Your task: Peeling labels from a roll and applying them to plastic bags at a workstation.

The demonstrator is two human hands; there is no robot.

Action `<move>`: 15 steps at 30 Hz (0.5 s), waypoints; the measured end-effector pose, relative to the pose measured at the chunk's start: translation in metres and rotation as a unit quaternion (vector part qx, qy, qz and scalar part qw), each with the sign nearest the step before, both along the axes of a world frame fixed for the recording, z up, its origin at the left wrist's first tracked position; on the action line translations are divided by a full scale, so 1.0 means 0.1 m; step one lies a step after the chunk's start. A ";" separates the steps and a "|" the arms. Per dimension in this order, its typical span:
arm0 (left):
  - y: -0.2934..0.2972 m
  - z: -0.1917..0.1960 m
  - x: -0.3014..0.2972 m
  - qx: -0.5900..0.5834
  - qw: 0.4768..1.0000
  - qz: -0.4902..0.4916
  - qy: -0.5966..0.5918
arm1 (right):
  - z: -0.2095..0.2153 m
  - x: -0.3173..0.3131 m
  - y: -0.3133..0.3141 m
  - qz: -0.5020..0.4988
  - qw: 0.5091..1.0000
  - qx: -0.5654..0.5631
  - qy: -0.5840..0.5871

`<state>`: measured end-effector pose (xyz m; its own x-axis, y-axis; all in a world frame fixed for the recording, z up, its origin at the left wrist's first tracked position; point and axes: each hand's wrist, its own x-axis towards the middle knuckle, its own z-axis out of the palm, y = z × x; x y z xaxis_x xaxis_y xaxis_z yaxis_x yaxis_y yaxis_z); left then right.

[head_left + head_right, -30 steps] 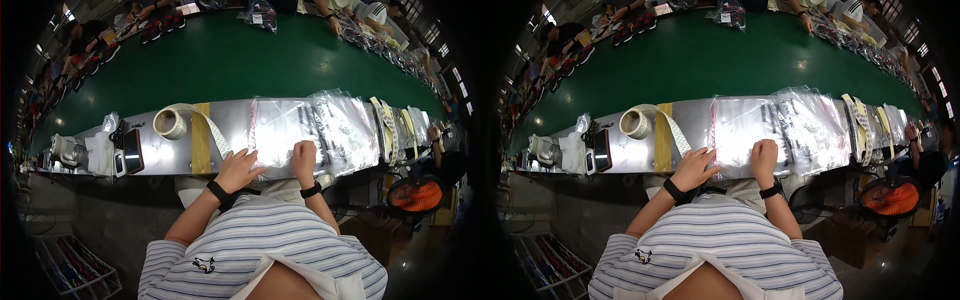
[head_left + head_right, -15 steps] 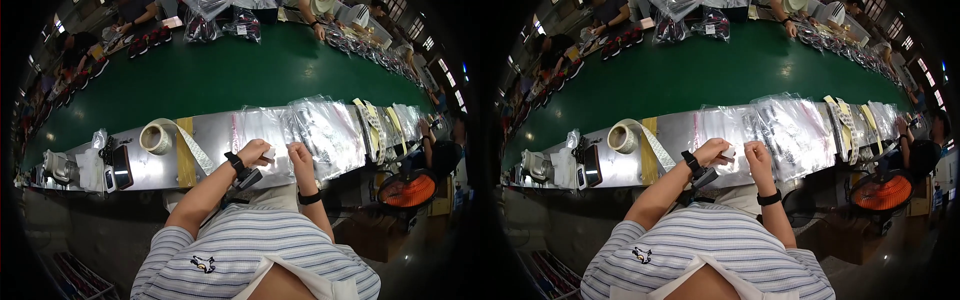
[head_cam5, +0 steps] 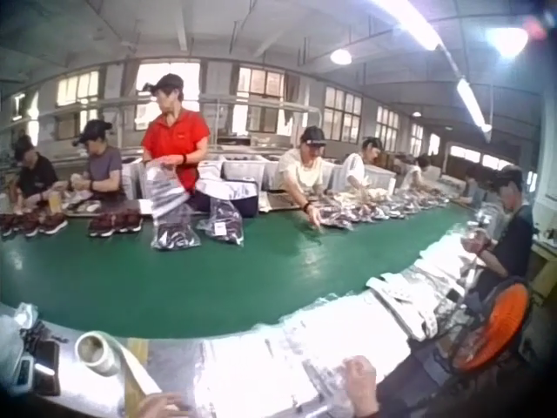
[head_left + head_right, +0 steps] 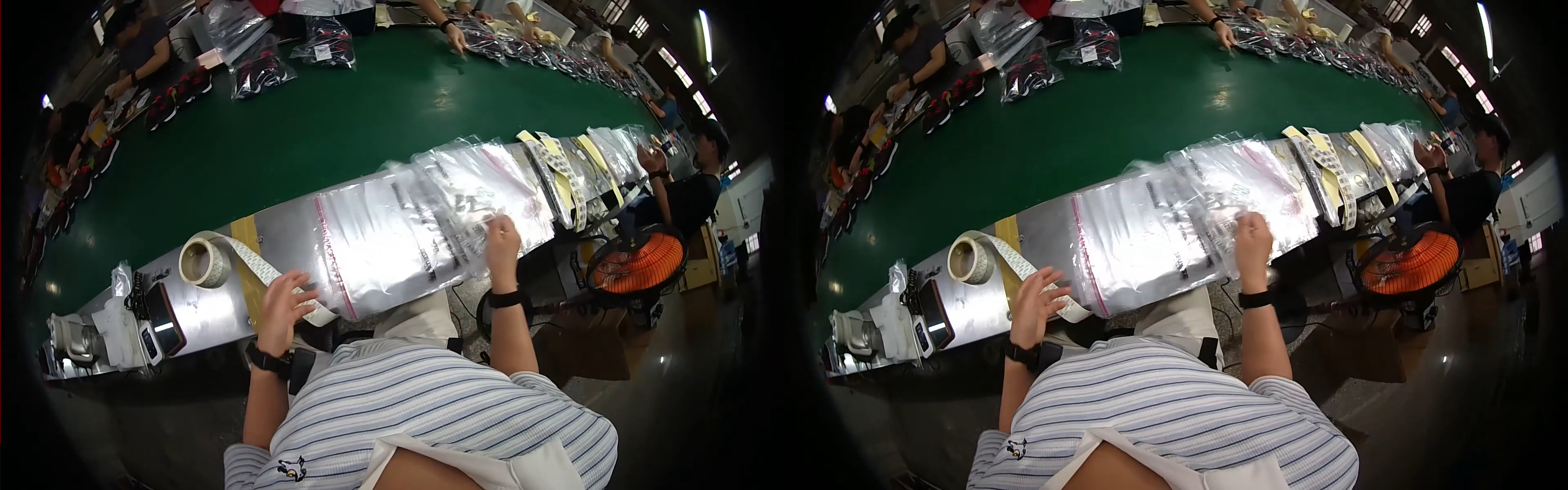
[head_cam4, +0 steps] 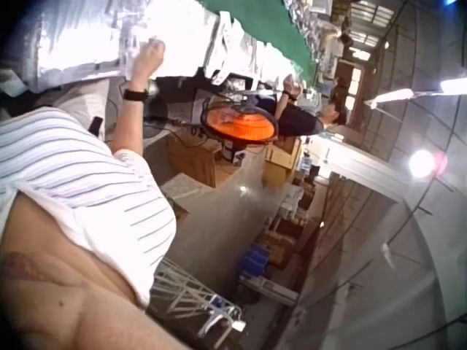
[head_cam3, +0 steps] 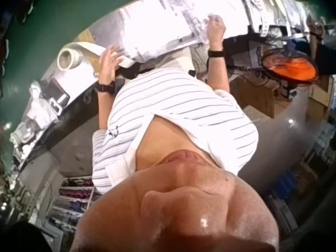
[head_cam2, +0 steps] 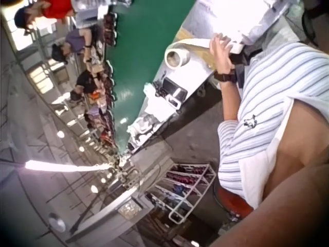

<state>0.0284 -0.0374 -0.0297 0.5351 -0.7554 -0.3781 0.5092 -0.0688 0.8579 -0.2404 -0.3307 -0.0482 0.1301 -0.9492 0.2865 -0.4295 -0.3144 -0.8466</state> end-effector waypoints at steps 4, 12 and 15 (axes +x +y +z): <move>0.44 -0.35 0.06 0.108 0.967 0.137 -0.185 | -0.19 -0.93 -0.42 -0.216 0.957 0.008 0.192; 0.07 -0.39 -0.08 0.128 0.914 0.014 -0.386 | 0.11 -0.33 0.47 -0.058 0.991 -0.113 0.050; -0.08 -0.42 -0.12 0.030 0.959 0.054 -0.277 | 0.23 0.41 1.04 0.220 0.973 0.055 -0.043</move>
<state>0.0168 -0.0451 -0.0717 0.7397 -0.6707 -0.0550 -0.0157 -0.0989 0.9950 -0.1992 -0.2266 -0.0255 0.5102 -0.8329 0.2147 -0.2000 -0.3576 -0.9122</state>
